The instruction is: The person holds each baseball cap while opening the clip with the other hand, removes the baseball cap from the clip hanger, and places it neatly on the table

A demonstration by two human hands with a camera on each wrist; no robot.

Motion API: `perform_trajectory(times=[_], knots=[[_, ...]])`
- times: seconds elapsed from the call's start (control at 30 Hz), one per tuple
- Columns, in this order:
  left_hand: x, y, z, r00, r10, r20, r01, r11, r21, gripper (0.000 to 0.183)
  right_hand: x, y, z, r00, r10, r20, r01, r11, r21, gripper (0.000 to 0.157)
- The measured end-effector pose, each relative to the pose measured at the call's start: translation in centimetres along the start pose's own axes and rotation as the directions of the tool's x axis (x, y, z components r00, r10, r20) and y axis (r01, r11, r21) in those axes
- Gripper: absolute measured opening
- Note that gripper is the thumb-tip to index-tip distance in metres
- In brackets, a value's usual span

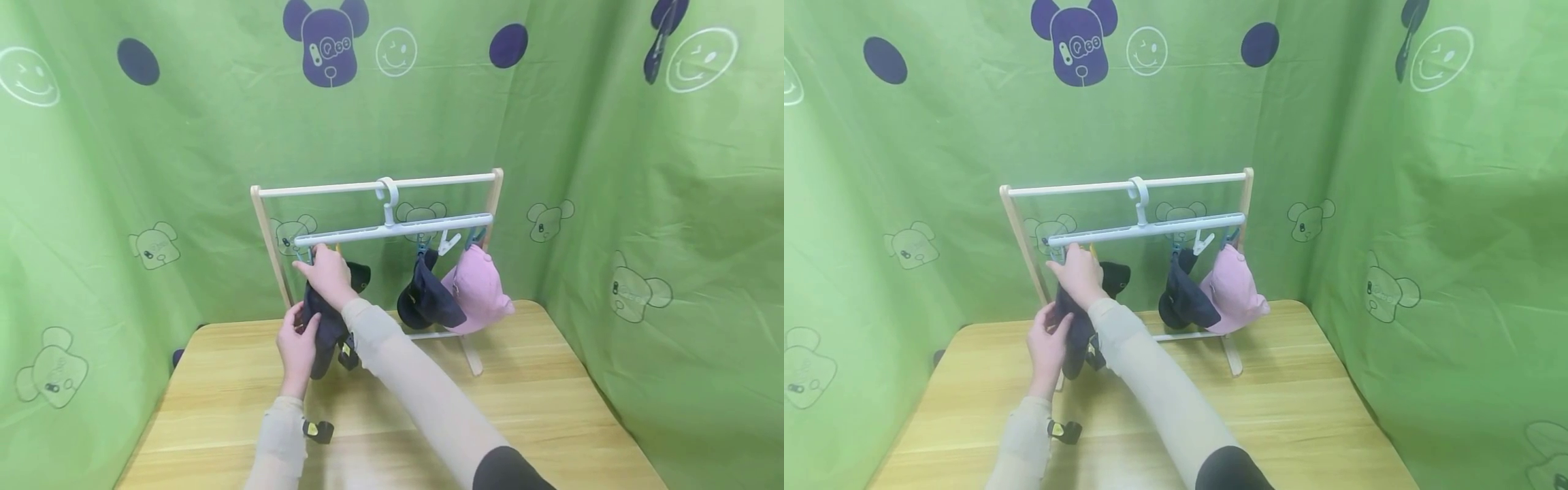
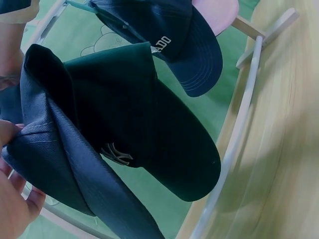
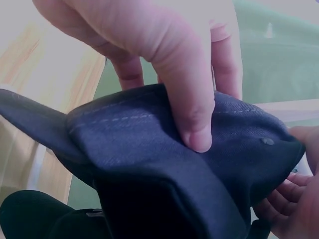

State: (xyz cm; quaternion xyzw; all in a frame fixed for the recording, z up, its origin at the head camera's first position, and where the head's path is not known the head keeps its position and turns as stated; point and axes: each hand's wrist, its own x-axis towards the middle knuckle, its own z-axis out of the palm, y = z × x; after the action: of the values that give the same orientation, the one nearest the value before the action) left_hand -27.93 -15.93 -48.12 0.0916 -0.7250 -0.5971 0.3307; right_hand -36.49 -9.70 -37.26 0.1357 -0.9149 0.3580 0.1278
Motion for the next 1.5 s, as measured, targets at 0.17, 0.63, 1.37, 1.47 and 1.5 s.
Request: perform_trajectory(times=[0.17,0.63,1.37,1.47,1.5], knots=[[-0.1,0.1,-0.2,1.000,0.023,-0.015,-0.023,1.000,-0.016,0.034,0.1,-0.1,0.1,1.000,0.017,-0.027,-0.016,1.000,0.017,0.043],[-0.2,0.2,-0.1,0.991,0.114,-0.074,-0.115,0.993,-0.011,0.027,0.3,-0.2,-0.4,0.997,-0.031,-0.074,0.034,0.999,0.039,0.034],[-0.2,0.2,-0.4,0.961,0.237,-0.140,-0.227,0.971,0.080,0.020,0.9,-0.2,-0.8,0.998,-0.056,-0.012,0.056,0.995,0.081,0.039],[-0.3,0.2,-0.5,0.959,0.246,-0.143,-0.236,0.968,0.082,0.019,0.9,-0.1,-0.8,0.998,-0.059,-0.013,0.060,0.994,0.090,0.039],[-0.3,0.2,-0.5,0.959,0.246,-0.143,-0.236,0.968,0.081,0.019,0.9,0.0,-0.8,0.998,-0.059,-0.013,0.060,0.994,0.094,0.039]])
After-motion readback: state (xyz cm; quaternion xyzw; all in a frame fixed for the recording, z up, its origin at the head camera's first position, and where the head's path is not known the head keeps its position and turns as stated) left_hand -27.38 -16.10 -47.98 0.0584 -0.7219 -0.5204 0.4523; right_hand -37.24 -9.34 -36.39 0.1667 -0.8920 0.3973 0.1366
